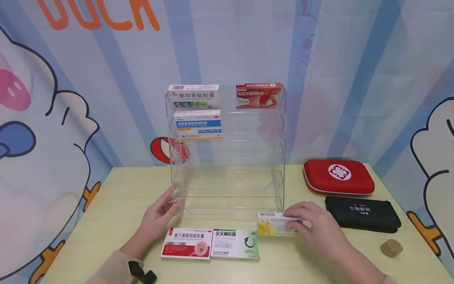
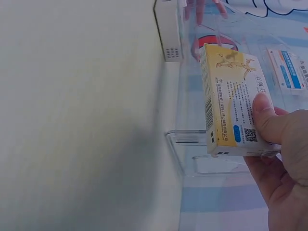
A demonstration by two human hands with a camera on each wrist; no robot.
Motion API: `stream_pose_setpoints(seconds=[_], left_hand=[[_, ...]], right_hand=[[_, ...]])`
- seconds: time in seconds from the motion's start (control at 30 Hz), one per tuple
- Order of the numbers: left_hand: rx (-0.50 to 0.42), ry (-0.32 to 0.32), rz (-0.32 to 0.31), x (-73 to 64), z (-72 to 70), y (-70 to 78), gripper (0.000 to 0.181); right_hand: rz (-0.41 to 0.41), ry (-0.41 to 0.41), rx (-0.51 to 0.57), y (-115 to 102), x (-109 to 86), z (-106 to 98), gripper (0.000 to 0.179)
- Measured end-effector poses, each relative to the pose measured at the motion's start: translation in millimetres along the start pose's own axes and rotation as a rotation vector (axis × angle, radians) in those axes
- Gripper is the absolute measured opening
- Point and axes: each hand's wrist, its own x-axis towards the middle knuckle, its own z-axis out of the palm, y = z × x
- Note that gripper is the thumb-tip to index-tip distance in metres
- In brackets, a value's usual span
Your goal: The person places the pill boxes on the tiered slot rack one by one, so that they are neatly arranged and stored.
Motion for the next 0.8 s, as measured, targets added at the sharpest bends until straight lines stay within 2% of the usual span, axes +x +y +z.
stream_pose_setpoints(seconds=[0.13, 0.47, 0.8], left_hand=[[0.005, 0.004, -0.007, 0.2, -0.8, -0.6, 0.069], [-0.014, 0.004, 0.01, 0.0, -0.3, -1.1, 0.068], [0.003, 0.0, -0.007, 0.0, -0.8, 2.4, 0.069]], right_hand=[[-0.043, 0.065, -0.026, -6.7, 19.3, -9.7, 0.048], [-0.105, 0.15, 0.012, -15.7, 62.2, -28.2, 0.048], [-0.154, 0.258, -0.019, -22.5, 105.4, -47.3, 0.043]])
